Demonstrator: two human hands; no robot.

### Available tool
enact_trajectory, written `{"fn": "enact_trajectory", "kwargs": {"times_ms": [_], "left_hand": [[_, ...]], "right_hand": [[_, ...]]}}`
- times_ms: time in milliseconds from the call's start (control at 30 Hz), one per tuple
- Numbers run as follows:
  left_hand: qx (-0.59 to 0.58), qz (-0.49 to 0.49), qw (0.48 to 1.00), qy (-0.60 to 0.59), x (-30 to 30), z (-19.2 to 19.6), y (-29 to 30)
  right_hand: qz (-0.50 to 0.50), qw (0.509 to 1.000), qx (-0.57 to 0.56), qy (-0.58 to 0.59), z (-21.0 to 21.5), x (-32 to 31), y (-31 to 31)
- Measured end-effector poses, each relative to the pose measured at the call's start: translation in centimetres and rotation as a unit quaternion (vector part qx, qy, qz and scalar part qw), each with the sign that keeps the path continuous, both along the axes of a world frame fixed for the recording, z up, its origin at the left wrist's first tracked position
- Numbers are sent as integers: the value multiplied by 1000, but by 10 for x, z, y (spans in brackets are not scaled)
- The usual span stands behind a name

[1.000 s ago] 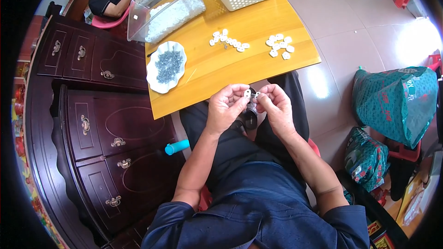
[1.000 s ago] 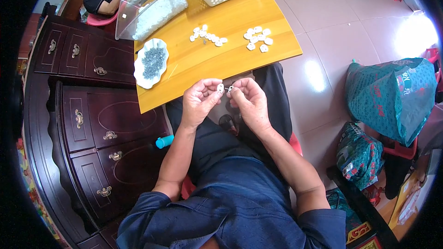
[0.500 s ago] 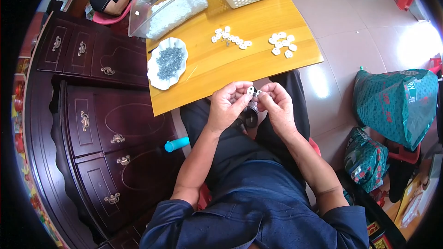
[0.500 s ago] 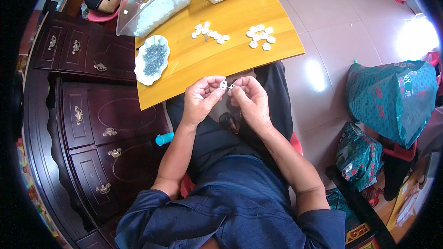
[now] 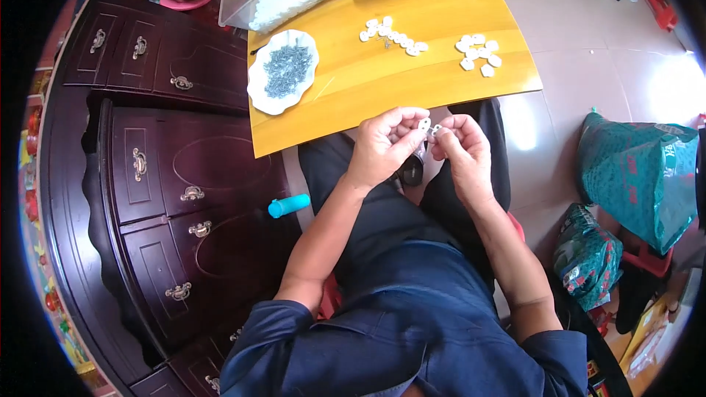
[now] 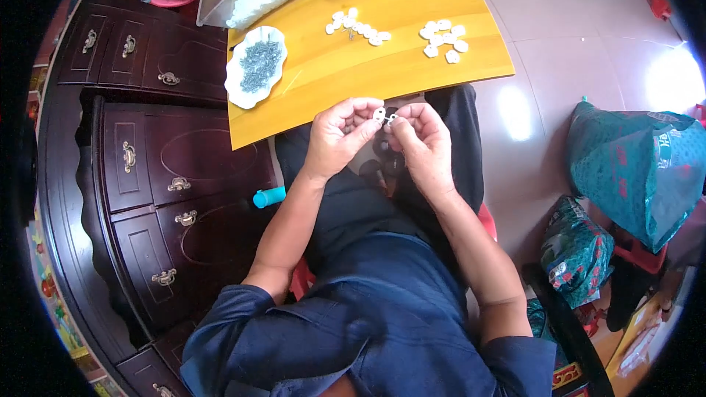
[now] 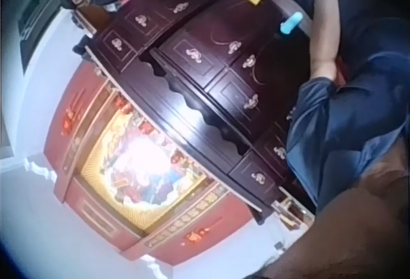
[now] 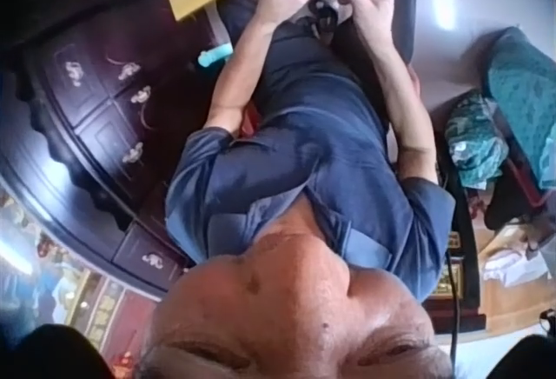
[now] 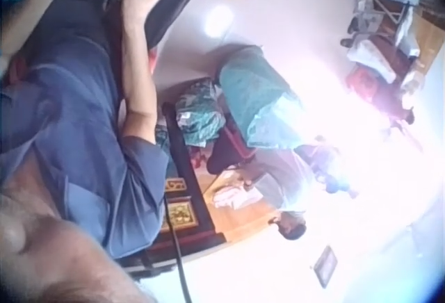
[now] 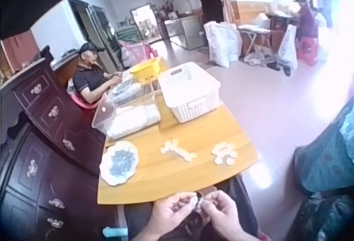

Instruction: Assembling small white plastic components with blue inserts by hand on a yellow table.

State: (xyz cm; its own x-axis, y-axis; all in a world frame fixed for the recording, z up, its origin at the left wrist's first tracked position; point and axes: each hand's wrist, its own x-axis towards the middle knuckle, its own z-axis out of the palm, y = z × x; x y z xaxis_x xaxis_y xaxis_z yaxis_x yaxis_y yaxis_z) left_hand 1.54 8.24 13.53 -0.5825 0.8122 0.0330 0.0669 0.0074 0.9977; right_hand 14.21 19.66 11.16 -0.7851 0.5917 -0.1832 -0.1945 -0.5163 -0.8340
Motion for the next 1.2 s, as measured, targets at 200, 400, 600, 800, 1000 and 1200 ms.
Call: {"fn": "enact_trajectory", "kwargs": {"times_ms": [200, 400, 600, 800, 1000, 1200], "left_hand": [[-6, 17, 999, 43, -4, -14, 1], [-31, -5, 999, 33, -4, -9, -2], [-50, -33, 998, 31, -7, 6, 2], [-72, -47, 993, 81, -10, 8, -1], [-86, -16, 968, 236, 5, 16, 5], [-82, 14, 898, 432, 8, 4, 6]], "right_hand": [[2, 999, 10, -32, -4, -5, -2], [14, 999, -4, -36, -5, -1, -2], [53, 997, 11, -48, -12, -3, 3], [84, 994, -14, -72, -8, -4, 3], [86, 992, -70, -61, -10, 0, 4], [77, 991, -103, -45, -17, 0, 4]]}}
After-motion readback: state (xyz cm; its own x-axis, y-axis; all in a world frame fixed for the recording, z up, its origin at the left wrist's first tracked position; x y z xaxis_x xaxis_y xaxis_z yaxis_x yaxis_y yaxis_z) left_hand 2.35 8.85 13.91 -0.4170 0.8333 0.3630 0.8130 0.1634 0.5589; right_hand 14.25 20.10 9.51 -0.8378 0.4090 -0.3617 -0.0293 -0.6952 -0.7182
